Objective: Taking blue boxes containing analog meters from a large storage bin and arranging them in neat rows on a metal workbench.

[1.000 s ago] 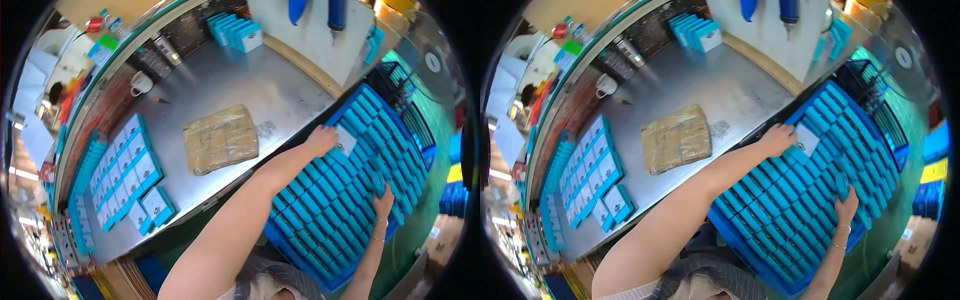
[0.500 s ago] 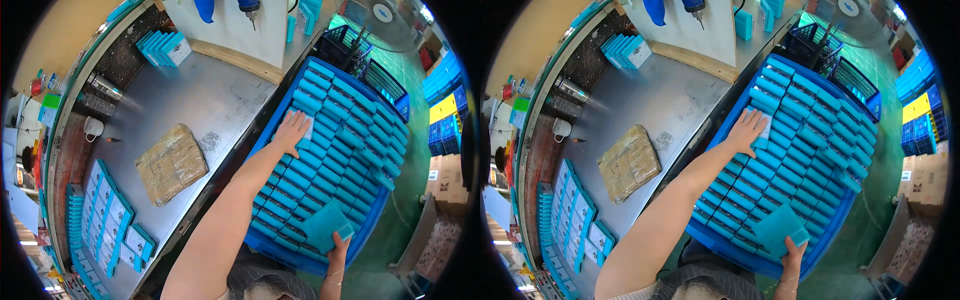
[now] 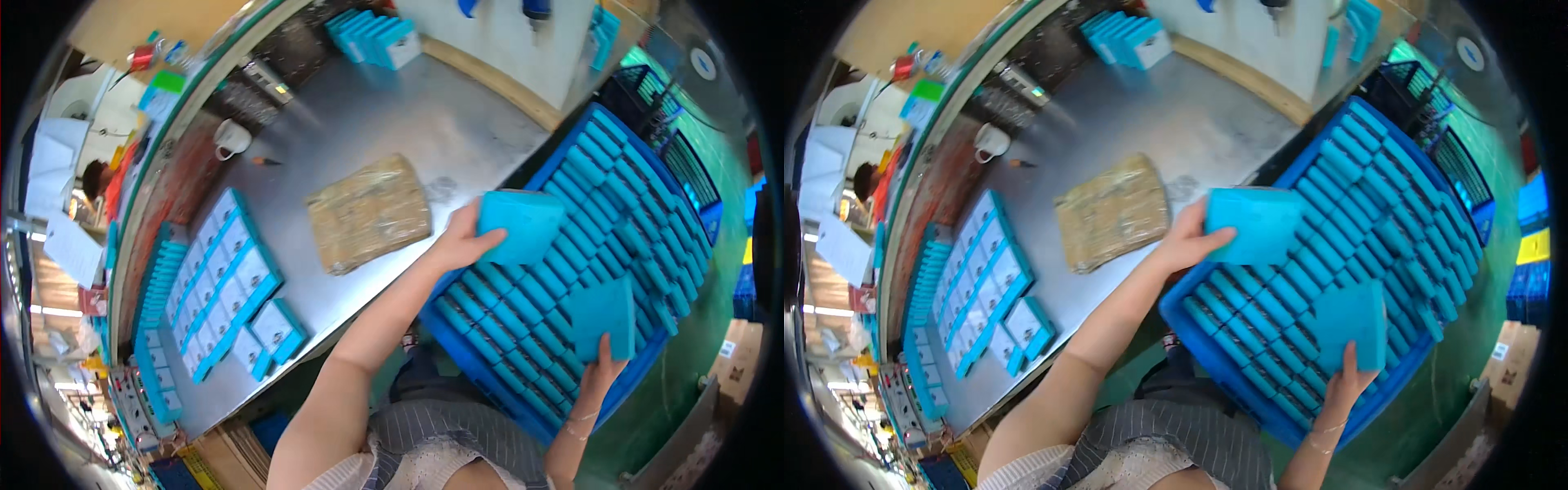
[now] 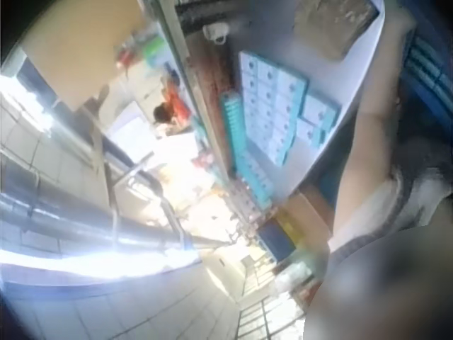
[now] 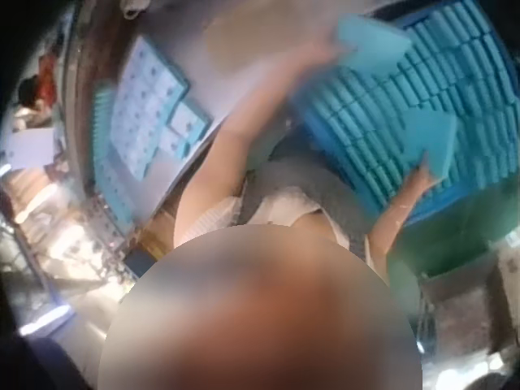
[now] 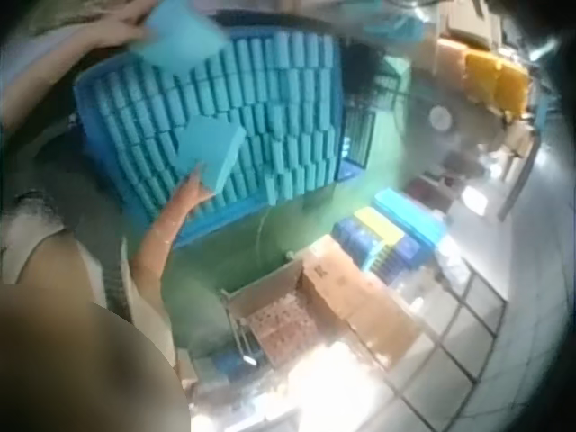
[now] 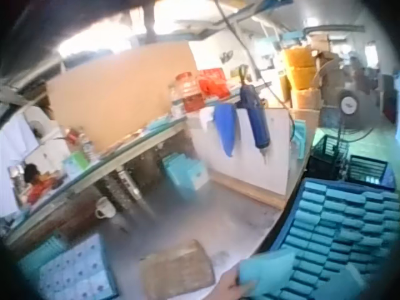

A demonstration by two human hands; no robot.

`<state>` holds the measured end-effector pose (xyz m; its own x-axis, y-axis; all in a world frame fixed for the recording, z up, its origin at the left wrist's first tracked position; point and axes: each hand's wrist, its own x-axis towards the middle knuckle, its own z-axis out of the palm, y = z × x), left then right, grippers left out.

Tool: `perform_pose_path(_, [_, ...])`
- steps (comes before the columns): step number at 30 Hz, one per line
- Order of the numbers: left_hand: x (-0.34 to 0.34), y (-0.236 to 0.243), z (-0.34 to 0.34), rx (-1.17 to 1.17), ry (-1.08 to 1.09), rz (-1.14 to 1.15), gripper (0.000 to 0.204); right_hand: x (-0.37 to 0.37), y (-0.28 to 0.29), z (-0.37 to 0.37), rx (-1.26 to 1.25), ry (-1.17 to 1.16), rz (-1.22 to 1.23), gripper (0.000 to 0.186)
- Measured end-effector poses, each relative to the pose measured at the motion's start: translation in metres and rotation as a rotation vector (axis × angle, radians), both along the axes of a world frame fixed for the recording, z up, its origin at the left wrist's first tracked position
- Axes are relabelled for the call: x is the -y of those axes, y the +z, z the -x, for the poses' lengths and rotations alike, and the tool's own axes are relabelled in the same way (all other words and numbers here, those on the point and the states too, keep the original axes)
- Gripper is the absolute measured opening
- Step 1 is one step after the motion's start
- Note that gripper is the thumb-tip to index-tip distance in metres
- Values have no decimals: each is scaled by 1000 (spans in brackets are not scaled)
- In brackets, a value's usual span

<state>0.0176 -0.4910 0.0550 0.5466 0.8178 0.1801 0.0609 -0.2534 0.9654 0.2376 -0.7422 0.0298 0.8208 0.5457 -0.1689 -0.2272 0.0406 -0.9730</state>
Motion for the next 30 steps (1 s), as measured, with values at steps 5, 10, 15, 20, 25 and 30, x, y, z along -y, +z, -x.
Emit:
perform_pose_path(5, [23, 76, 122, 276, 721, -98, 30, -116, 28, 21, 139, 472, -153, 46])
perform_pose_path(10, [51, 139, 135, 505, 794, -755, 33, -175, 76, 67, 596, 523, -502, 44])
perform_pose_path(15, [77, -7, 111, -473, 1083, -321, 50, -222, -3, 111, 1049, 526, -119, 45])
perform_pose_path(20, [152, 14, 173, -644, 984, -448, 48, -199, 23, 87, 1085, 894, 2, 58])
perform_pose_path(25, [219, 71, 228, -856, 1280, -615, 46, -186, 39, 120, 1436, 1026, -309, 58])
perform_pose_path(30, [286, 23, 263, -1256, 1503, -477, 36, -176, 17, 159, 1558, 1251, -442, 59])
